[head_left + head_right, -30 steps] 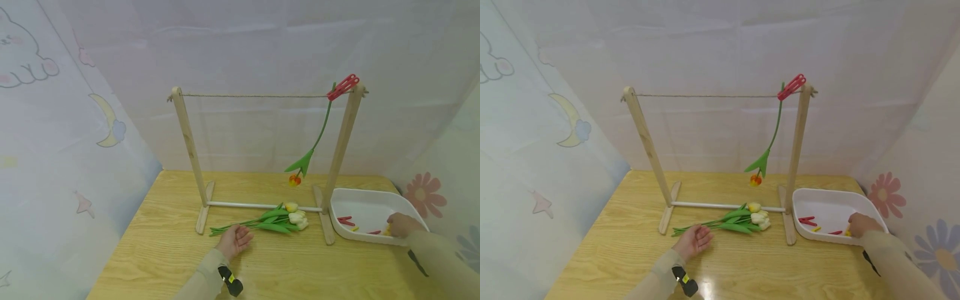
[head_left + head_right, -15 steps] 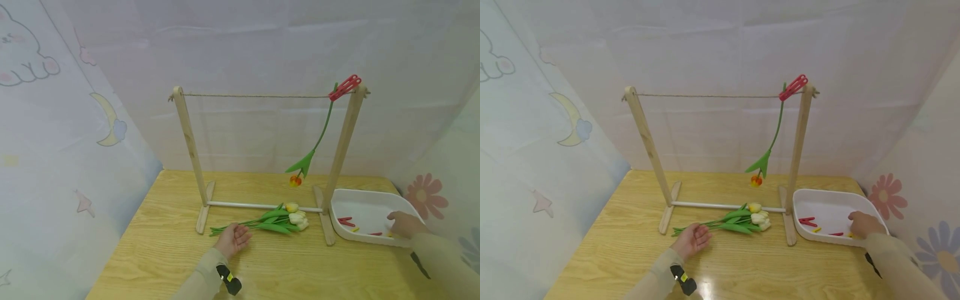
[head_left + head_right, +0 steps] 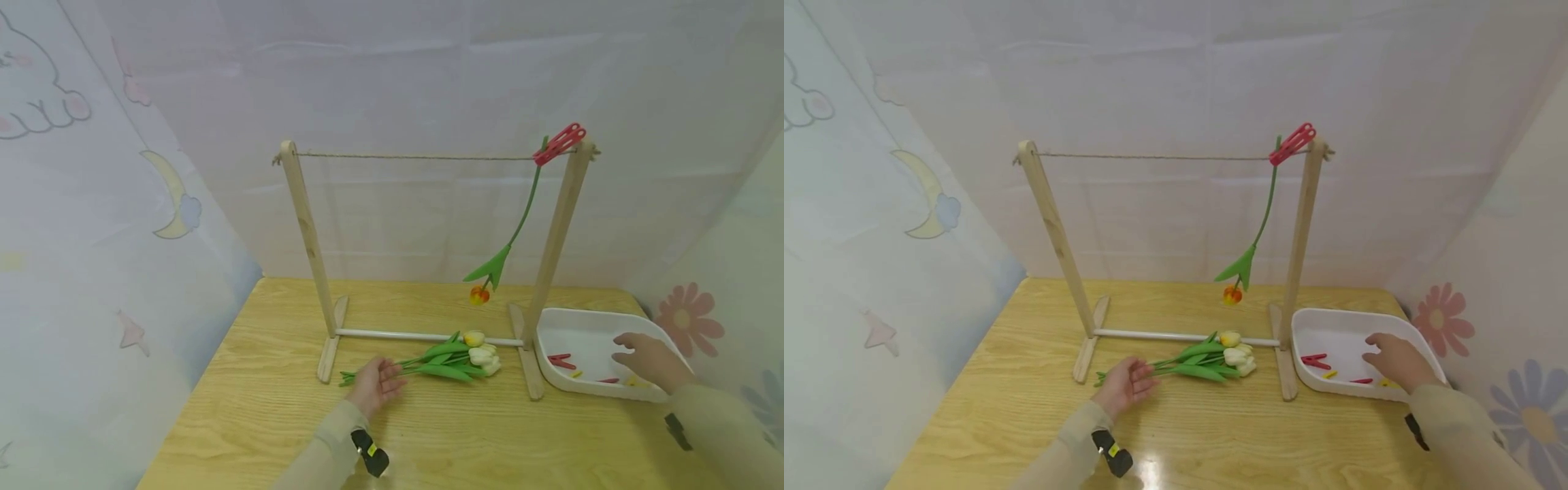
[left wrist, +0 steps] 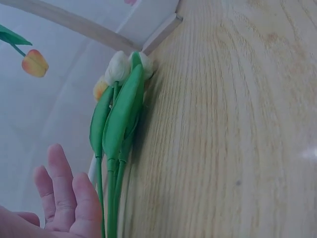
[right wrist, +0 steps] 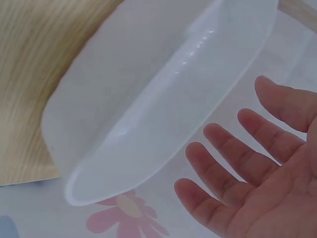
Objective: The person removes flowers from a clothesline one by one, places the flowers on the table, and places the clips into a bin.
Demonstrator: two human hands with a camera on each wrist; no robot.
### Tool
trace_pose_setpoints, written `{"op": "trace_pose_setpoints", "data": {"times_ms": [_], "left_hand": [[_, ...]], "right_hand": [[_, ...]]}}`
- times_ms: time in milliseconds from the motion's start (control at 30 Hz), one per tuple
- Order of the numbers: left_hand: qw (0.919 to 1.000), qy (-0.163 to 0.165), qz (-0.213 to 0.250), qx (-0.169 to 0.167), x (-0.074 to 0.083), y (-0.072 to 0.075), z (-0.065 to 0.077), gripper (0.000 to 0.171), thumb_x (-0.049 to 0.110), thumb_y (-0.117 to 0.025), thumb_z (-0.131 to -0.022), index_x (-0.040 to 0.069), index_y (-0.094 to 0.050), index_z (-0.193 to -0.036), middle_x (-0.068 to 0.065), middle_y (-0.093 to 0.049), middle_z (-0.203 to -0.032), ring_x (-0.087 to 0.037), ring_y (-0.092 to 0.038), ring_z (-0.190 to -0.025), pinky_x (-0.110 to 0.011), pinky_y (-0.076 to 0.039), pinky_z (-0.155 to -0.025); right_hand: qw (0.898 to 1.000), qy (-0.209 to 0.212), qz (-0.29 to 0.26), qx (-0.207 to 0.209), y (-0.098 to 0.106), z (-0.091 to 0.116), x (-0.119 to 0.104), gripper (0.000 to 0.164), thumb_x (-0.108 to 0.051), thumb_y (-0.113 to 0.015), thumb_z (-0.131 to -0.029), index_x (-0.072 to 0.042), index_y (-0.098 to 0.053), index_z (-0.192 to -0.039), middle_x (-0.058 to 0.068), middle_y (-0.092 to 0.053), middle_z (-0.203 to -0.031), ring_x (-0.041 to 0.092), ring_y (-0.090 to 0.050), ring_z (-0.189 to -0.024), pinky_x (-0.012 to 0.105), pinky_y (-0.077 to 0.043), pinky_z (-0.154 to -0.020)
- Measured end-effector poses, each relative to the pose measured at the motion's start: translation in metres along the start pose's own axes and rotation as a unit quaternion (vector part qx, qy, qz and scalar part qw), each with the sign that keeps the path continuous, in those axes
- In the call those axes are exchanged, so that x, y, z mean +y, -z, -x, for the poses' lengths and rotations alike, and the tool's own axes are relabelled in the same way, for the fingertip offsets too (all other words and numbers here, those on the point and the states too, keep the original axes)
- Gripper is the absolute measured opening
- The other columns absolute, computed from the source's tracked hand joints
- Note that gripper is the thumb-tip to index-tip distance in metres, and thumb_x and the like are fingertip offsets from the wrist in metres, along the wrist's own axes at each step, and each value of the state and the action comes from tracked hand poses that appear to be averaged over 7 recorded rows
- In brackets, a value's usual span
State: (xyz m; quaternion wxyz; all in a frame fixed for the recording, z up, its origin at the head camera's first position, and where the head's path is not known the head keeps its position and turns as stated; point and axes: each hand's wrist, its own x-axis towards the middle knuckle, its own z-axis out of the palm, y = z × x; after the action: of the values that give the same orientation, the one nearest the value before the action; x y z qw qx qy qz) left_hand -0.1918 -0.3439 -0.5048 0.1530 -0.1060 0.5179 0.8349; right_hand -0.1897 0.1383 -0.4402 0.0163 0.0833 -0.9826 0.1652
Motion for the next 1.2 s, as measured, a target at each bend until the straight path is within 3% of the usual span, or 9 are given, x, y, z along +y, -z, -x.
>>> {"op": "trace_pose_setpoints", "data": {"times_ms": [133,300,500,633,700,867,933,1100,1200], "left_hand": [[0.9997,-0.013,-0.022,-0.003,0.003,-0.001,-0.001,0.034,0.022,-0.032,-0.107,-0.005,-0.042,-0.126,0.001,-0.068,-0.089,-0.019,-0.070,-0.083,-0.029,-0.056,-0.073],[0.9985,-0.031,-0.044,-0.002,0.008,-0.004,-0.003,0.041,0.022,-0.032,-0.107,-0.009,-0.037,-0.134,0.000,-0.069,-0.091,-0.015,-0.070,-0.078,-0.028,-0.056,-0.072],[0.9960,-0.056,-0.068,0.020,0.016,-0.008,-0.003,0.045,0.023,-0.036,-0.106,-0.011,-0.039,-0.135,-0.008,-0.071,-0.100,-0.019,-0.071,-0.079,-0.028,-0.057,-0.068],[0.9943,-0.075,-0.072,0.023,0.021,-0.012,-0.005,0.044,0.027,-0.038,-0.106,-0.009,-0.043,-0.131,-0.012,-0.071,-0.103,-0.019,-0.072,-0.075,-0.024,-0.055,-0.061],[0.9922,-0.090,-0.085,0.019,0.030,-0.018,0.002,0.043,0.027,-0.038,-0.106,-0.009,-0.045,-0.129,-0.016,-0.070,-0.106,-0.019,-0.072,-0.076,-0.024,-0.055,-0.062],[0.9841,-0.115,-0.135,0.008,0.046,-0.028,0.008,0.044,0.027,-0.041,-0.104,-0.007,-0.044,-0.132,-0.024,-0.063,-0.121,-0.028,-0.070,-0.091,-0.036,-0.056,-0.079],[0.9804,-0.125,-0.152,0.004,0.045,-0.027,-0.001,0.047,0.029,-0.041,-0.104,-0.006,-0.043,-0.136,-0.023,-0.062,-0.123,-0.031,-0.068,-0.096,-0.039,-0.055,-0.083],[0.9663,-0.175,-0.188,-0.006,0.054,-0.035,-0.005,0.050,0.033,-0.040,-0.106,-0.006,-0.044,-0.137,-0.020,-0.065,-0.120,-0.029,-0.068,-0.096,-0.033,-0.055,-0.077],[0.9619,-0.192,-0.195,-0.010,0.063,-0.042,-0.004,0.048,0.033,-0.041,-0.105,-0.005,-0.048,-0.134,-0.020,-0.066,-0.117,-0.028,-0.069,-0.093,-0.034,-0.055,-0.076]], "right_hand": [[0.999,0.008,-0.003,0.037,0.004,0.000,-0.009,0.033,-0.007,-0.064,-0.089,0.020,-0.057,-0.106,0.039,-0.059,-0.101,0.057,-0.054,-0.097,0.063,-0.045,-0.081],[0.996,0.013,-0.026,0.084,0.011,0.002,-0.024,0.028,-0.005,-0.064,-0.090,0.019,-0.060,-0.104,0.037,-0.061,-0.103,0.052,-0.059,-0.088,0.060,-0.049,-0.075],[0.995,-0.003,-0.052,0.080,0.023,0.006,-0.047,0.039,-0.018,-0.055,-0.100,0.016,-0.055,-0.117,0.038,-0.056,-0.116,0.055,-0.054,-0.098,0.060,-0.048,-0.074],[0.991,0.007,-0.059,0.122,0.030,0.008,-0.065,0.039,-0.022,-0.055,-0.100,0.013,-0.056,-0.119,0.037,-0.057,-0.115,0.057,-0.054,-0.098,0.061,-0.048,-0.070],[0.988,0.008,-0.064,0.142,0.035,0.009,-0.075,0.040,-0.024,-0.055,-0.100,0.011,-0.057,-0.120,0.037,-0.059,-0.112,0.056,-0.055,-0.094,0.058,-0.049,-0.064],[0.982,0.004,-0.089,0.169,0.049,0.011,-0.097,0.043,-0.028,-0.053,-0.102,0.008,-0.055,-0.126,0.039,-0.055,-0.117,0.058,-0.052,-0.098,0.060,-0.047,-0.065],[0.978,0.007,-0.105,0.181,0.055,0.012,-0.105,0.044,-0.028,-0.052,-0.102,0.008,-0.054,-0.128,0.039,-0.053,-0.121,0.058,-0.050,-0.104,0.064,-0.043,-0.072],[0.970,0.021,-0.139,0.200,0.069,0.012,-0.124,0.047,-0.027,-0.052,-0.102,0.008,-0.049,-0.134,0.037,-0.049,-0.129,0.056,-0.045,-0.112,0.063,-0.039,-0.077],[0.968,0.022,-0.153,0.197,0.077,0.012,-0.133,0.050,-0.029,-0.051,-0.102,0.005,-0.046,-0.138,0.036,-0.046,-0.134,0.057,-0.043,-0.114,0.067,-0.038,-0.078]]}}
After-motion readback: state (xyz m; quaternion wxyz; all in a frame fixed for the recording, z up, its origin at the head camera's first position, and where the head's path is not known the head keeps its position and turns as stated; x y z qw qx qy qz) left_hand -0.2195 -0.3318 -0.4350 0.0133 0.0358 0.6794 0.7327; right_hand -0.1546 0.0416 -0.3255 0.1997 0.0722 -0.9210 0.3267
